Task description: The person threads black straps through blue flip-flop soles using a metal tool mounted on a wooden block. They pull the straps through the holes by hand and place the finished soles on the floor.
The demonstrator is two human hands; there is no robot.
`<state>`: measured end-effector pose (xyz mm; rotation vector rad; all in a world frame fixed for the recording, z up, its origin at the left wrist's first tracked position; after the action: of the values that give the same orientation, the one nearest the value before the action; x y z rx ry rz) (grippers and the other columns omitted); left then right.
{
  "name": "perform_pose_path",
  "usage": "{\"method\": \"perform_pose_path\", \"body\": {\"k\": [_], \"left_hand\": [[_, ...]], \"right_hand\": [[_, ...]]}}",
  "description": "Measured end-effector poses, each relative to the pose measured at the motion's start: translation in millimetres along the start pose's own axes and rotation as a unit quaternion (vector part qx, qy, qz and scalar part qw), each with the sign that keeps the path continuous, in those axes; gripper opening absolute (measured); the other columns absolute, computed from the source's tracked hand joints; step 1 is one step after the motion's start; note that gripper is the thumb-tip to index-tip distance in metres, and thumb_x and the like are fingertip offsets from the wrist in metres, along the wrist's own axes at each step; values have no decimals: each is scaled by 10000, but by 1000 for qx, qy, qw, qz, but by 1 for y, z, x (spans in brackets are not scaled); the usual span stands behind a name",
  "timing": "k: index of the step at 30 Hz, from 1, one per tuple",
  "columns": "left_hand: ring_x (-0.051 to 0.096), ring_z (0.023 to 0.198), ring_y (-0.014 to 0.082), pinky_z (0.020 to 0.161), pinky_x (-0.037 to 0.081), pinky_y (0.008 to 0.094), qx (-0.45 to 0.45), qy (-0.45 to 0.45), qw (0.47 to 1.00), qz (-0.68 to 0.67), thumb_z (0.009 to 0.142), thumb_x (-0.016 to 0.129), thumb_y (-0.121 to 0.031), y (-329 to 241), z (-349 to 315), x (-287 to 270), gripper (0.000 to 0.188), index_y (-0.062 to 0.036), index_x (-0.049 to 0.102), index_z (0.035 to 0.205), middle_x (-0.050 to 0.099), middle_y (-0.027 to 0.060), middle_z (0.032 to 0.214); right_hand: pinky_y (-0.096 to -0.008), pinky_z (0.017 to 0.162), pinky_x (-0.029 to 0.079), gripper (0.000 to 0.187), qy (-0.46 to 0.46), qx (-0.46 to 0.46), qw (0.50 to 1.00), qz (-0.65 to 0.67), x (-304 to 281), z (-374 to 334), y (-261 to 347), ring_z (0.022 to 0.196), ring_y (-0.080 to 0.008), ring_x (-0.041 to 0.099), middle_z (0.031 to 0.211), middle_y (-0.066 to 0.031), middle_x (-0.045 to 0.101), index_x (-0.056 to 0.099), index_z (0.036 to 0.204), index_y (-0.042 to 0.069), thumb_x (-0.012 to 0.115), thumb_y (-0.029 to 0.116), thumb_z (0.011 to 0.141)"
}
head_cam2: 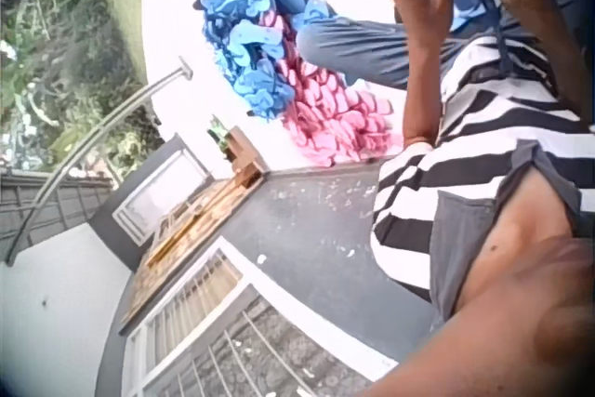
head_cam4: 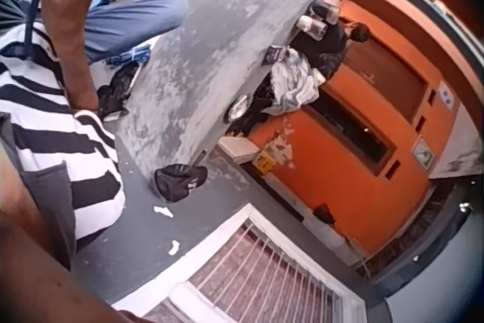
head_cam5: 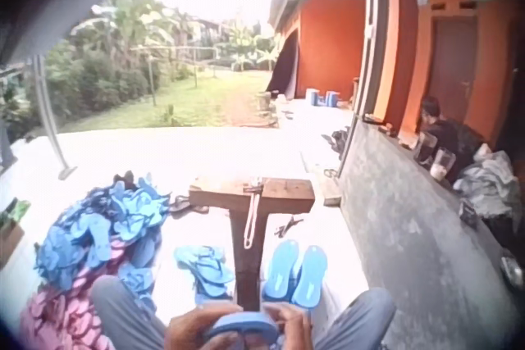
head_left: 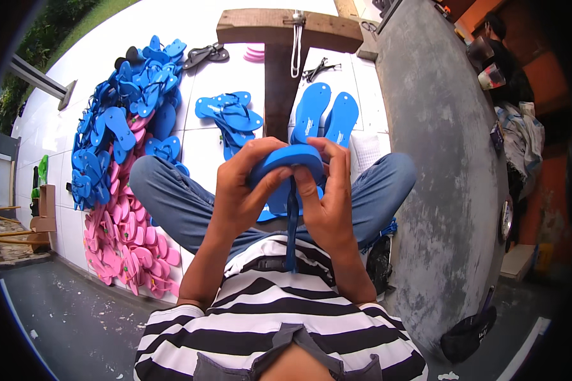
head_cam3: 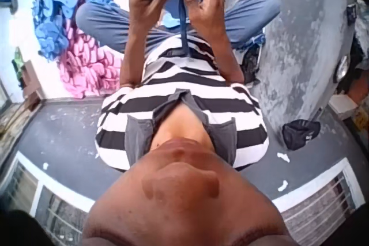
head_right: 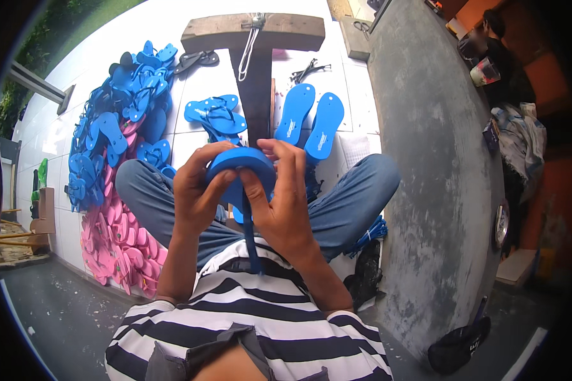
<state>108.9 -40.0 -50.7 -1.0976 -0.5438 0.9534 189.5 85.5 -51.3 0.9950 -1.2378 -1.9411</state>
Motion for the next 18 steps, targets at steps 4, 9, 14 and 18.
{"method": "perform_pose_path", "body": {"k": [4, 9, 14, 18], "left_hand": [[657, 834, 138, 732, 519, 266, 2, -26, 999, 35, 905, 697, -93, 14, 22, -6, 271, -3, 606, 1144, 682, 109, 960], [686, 875, 167, 755, 535, 279, 10, -11, 999, 43, 878, 727, -93, 17, 43, -7, 331, -29, 594, 1174, 690, 114, 990], [708, 874, 228, 741, 550, 308, 91, 65, 989, 97, 837, 758, -69, 18, 71, -5, 424, -54, 589, 1225, 691, 135, 1055], [721, 838, 240, 707, 558, 318, 191, 76, 973, 103, 824, 761, -51, 16, 96, -12, 437, -58, 597, 1230, 705, 144, 1068]], "right_hand": [[-418, 847, 463, 405, -16, -90, 980, -178, 7, 5, 3, 962, -333, 562, 1064, -188, 519, 521, 1153, 3, 710, 248, 891], [-370, 579, 509, 248, 19, -4, 998, -60, 29, 11, -28, 611, -295, 667, 710, -172, 616, 541, 1116, -41, 616, 136, 960], [-349, 586, 563, 425, 168, 190, 863, 438, 47, 32, -36, 549, -255, 649, 630, -128, 601, 530, 967, 25, 366, 405, 1060], [-473, 806, 538, 503, 279, 208, 761, 547, 57, 53, -41, 731, -300, 674, 795, -158, 631, 541, 999, 28, 326, 481, 1048]]}}
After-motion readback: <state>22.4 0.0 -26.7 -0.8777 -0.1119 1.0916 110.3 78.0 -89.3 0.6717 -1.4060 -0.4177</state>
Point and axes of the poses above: each hand's wrist, its own z-axis towards the middle knuckle, its own x-axis out of the palm, y = z × x, the point moved 6 cm from there along z, towards the middle knuckle
